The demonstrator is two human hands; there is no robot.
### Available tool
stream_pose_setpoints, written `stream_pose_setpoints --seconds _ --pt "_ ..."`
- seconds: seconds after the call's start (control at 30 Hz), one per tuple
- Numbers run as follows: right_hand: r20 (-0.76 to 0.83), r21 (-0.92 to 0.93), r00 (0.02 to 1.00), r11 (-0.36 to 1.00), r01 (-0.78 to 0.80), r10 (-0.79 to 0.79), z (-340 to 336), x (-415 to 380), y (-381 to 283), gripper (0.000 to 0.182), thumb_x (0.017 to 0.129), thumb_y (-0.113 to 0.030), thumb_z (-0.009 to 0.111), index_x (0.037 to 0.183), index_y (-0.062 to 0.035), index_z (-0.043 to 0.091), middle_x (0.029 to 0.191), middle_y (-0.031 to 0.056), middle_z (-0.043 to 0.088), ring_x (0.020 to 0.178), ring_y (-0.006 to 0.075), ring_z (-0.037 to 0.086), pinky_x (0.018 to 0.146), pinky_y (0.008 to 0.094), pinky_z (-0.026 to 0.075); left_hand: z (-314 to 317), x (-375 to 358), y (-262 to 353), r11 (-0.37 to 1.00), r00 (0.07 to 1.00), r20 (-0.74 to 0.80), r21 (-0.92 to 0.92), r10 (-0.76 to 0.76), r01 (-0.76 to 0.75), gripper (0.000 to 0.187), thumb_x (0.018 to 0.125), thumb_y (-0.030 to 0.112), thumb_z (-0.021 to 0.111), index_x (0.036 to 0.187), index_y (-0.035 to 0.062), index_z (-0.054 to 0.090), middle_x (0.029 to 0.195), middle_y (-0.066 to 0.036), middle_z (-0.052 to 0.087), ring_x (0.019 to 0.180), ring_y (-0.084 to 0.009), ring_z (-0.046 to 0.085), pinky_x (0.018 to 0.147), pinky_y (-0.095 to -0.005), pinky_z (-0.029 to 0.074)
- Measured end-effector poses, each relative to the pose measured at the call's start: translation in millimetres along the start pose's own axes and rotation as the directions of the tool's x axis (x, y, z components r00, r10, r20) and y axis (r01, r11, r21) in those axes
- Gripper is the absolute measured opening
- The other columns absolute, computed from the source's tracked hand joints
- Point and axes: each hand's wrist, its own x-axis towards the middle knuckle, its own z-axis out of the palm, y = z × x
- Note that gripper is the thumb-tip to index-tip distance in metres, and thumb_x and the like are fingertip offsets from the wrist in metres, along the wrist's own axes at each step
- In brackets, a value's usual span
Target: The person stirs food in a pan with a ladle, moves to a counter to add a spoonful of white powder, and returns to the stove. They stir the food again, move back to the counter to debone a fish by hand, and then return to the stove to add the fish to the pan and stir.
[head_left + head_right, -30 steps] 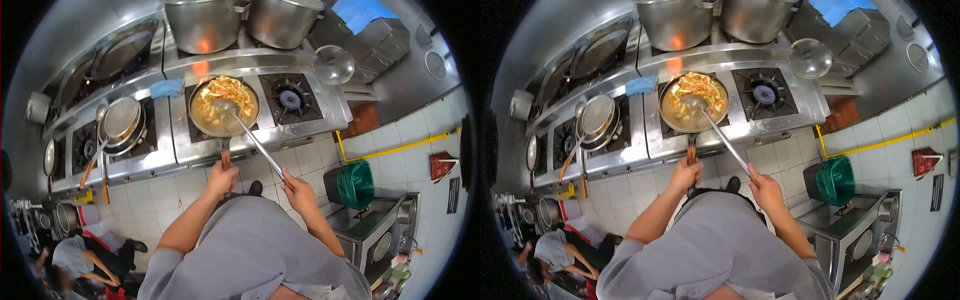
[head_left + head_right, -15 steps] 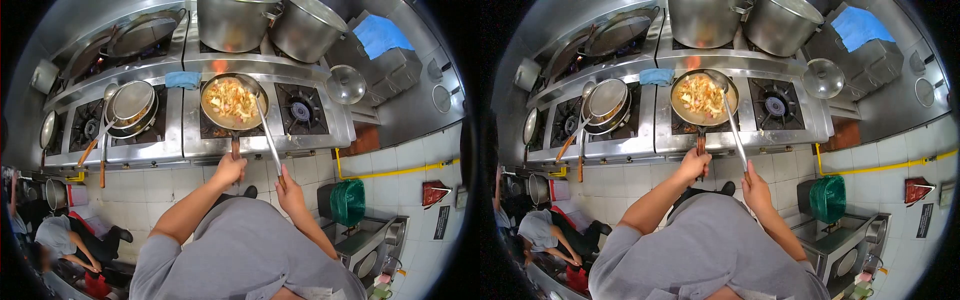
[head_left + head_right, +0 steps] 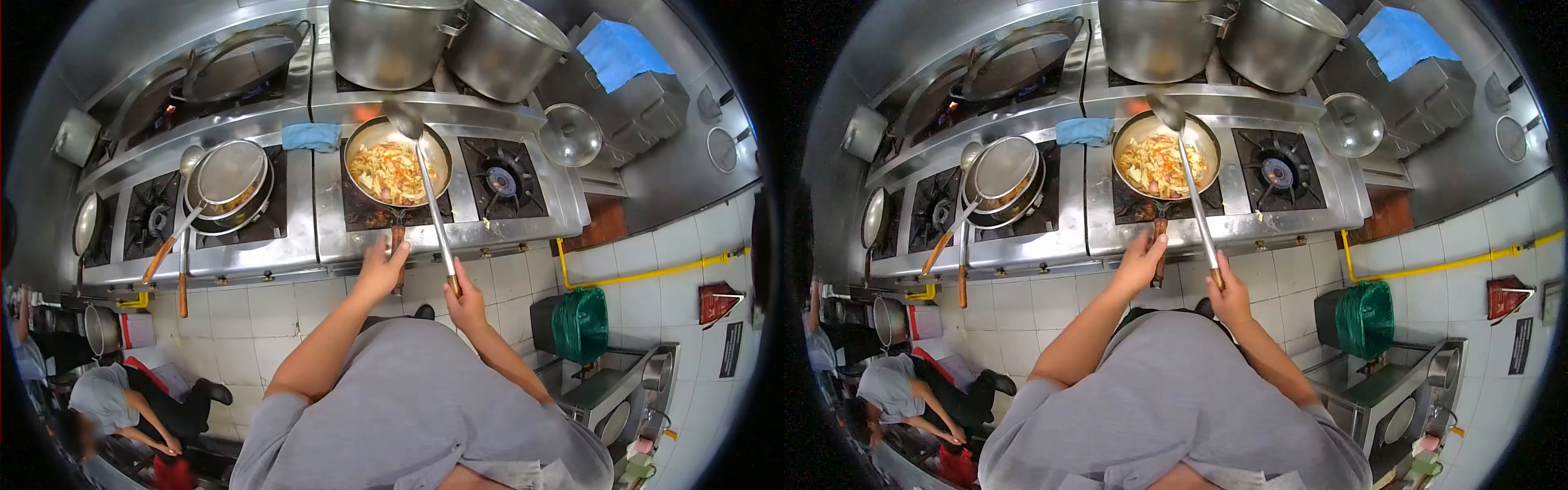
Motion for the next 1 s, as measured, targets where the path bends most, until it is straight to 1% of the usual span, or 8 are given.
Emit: stream_pose_setpoints --seconds 0.07,0.17,0.23,0.37,0.4,0.5,0.87,1.0 --pt "0.05 0.253 0.999 0.967 0.009 -0.023 3 6 -45 0.062 0.098 -0.014 0.06 0.155 -0.0035 0.037 0.087 0.0143 0.067 0.073 0.0208 0.065 0.068 0.0315 0.05 0 -20 8 0.517 0.654 -0.21 0.794 0.727 -0.319 0.058 0.101 0.042 0.062 0.13 -0.0077 0.054 0.123 -0.018 0.063 0.118 -0.0271 0.059 0.099 -0.0379 0.049" --pt "0.125 0.022 0.834 0.842 0.539 -0.537 -4 39 -107 0.061 0.095 -0.022 0.067 0.151 -0.0091 0.046 0.102 0.0104 0.068 0.092 0.0271 0.064 0.083 0.0377 0.052 -9 -46 42 0.816 0.856 0.005 0.298 0.517 -0.495 0.053 0.101 0.038 0.063 0.129 -0.0062 0.054 0.124 -0.018 0.065 0.119 -0.0274 0.06 0.102 -0.0384 0.048" --pt "0.242 -0.139 0.787 0.783 0.607 -0.567 -31 56 -147 0.056 0.093 -0.024 0.068 0.145 -0.0108 0.052 0.104 0.0085 0.067 0.096 0.0281 0.062 0.084 0.0389 0.051 -15 -55 57 0.881 0.908 0.05 -0.27 0.417 -0.389 0.037 0.1 0.016 0.063 0.13 -0.0013 0.049 0.118 -0.015 0.068 0.1 -0.0236 0.07 0.088 -0.0341 0.055" --pt "0.356 -0.053 0.636 0.664 0.746 -0.685 -149 71 -264 0.041 0.087 -0.024 0.071 0.125 -0.0117 0.067 0.099 0.0041 0.064 0.088 0.0272 0.061 0.075 0.0396 0.051 -77 -37 26 0.882 0.831 -0.349 0.357 0.432 -0.308 0.04 0.099 0.011 0.059 0.135 -0.0014 0.045 0.094 -0.011 0.072 0.066 -0.0161 0.069 0.06 -0.0301 0.055" --pt "0.383 -0.109 0.55 0.555 0.825 -0.742 -181 69 -285 0.044 0.08 -0.016 0.076 0.123 -0.0093 0.07 0.104 0.0074 0.068 0.086 0.0248 0.064 0.07 0.0333 0.05 -89 -35 23 0.778 0.736 -0.498 0.625 0.458 -0.061 0.046 0.097 0.009 0.061 0.139 -0.003 0.046 0.082 -0.012 0.071 0.066 -0.017 0.068 0.059 -0.0327 0.054" --pt "0.231 -0.327 0.625 0.546 0.772 -0.745 -223 47 -330 0.037 0.075 -0.022 0.074 0.11 -0.0106 0.076 0.086 0.0061 0.065 0.069 0.0183 0.06 0.056 0.029 0.045 -132 -15 -20 0.655 0.518 -0.537 0.754 0.666 -0.061 0.049 0.095 0.01 0.063 0.14 -0.0031 0.051 0.086 -0.021 0.07 0.074 -0.0305 0.069 0.069 -0.0417 0.054" --pt "0.263 -0.236 0.615 0.568 0.788 -0.744 -366 118 -193 0.044 0.078 -0.007 0.066 0.121 0.0021 0.071 0.073 0.0088 0.065 0.052 0.0168 0.055 0.044 0.0276 0.043 -147 57 -87 0.388 0.456 -0.676 0.721 0.579 0.574 0.05 0.092 0.018 0.066 0.139 0.0029 0.058 0.123 -0.026 0.062 0.111 -0.0419 0.06 0.096 -0.051 0.048" --pt "0.683 -0.175 0.448 0.467 0.867 -0.576 -440 166 -85 0.039 0.085 -0.029 0.07 0.118 -0.0079 0.074 0.07 0.0041 0.063 0.064 0.0165 0.061 0.054 0.0288 0.044 -123 50 -69 0.433 0.394 -0.716 0.677 0.576 0.596 0.054 0.084 0.024 0.077 0.132 0.0008 0.063 0.126 -0.025 0.061 0.116 -0.0409 0.058 0.102 -0.0503 0.046"
